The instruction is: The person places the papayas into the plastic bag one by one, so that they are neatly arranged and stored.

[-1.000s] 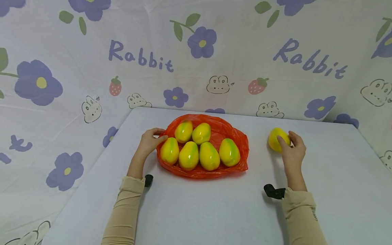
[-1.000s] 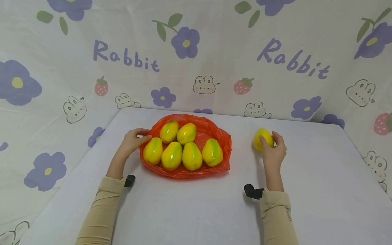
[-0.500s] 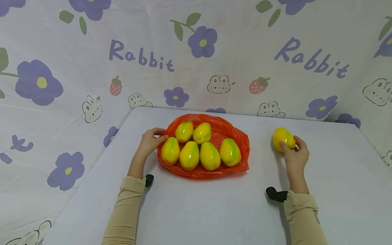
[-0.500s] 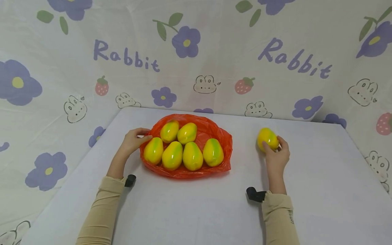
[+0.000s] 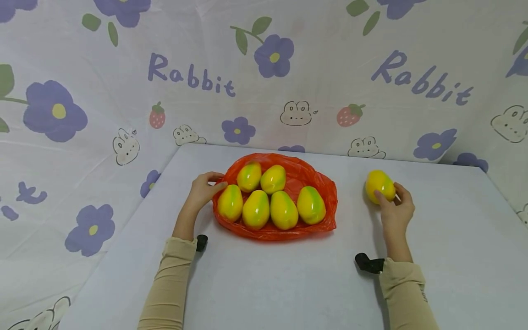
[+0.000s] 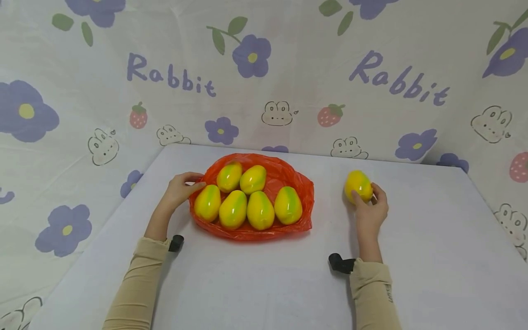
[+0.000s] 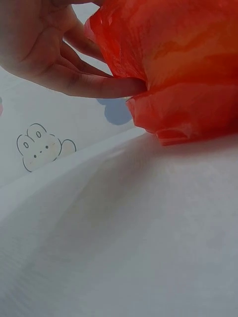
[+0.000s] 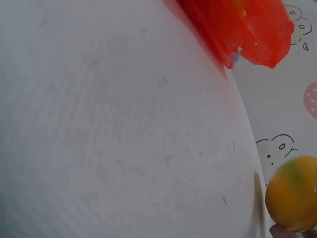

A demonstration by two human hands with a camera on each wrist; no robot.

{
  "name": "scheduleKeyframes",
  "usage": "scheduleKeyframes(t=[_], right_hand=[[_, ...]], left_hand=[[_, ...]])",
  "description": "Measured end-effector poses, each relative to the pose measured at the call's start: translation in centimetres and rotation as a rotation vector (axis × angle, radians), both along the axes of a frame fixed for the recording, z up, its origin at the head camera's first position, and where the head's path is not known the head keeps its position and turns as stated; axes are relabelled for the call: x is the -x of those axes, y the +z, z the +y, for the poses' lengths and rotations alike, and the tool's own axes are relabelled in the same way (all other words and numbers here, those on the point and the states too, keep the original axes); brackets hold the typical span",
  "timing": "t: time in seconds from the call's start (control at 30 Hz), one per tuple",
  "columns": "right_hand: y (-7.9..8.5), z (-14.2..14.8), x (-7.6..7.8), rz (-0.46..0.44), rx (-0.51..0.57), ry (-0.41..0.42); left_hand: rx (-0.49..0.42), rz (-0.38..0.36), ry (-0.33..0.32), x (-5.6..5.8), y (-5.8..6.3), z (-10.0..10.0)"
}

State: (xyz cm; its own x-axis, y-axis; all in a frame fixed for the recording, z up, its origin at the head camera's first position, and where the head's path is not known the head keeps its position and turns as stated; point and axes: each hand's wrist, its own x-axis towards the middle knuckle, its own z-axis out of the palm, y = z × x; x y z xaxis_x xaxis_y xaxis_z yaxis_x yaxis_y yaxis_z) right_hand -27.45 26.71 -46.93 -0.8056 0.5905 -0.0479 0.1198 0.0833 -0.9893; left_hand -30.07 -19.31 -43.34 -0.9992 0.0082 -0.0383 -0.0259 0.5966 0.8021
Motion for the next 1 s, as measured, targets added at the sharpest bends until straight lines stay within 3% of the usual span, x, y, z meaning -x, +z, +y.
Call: scheduleKeyframes(t=[0.27, 1.0], right_hand=[[0.4, -0.9, -0.1, 0.082, -0.005, 0.019], [1.9, -4.1, 0.3, 0.135, -0.019, 0.105]], left_hand=[[-0.001, -0.007, 0.005, 0.2, -0.1, 0.0], [0.009, -0.016, 0.007, 0.2, 0.1, 0.0]])
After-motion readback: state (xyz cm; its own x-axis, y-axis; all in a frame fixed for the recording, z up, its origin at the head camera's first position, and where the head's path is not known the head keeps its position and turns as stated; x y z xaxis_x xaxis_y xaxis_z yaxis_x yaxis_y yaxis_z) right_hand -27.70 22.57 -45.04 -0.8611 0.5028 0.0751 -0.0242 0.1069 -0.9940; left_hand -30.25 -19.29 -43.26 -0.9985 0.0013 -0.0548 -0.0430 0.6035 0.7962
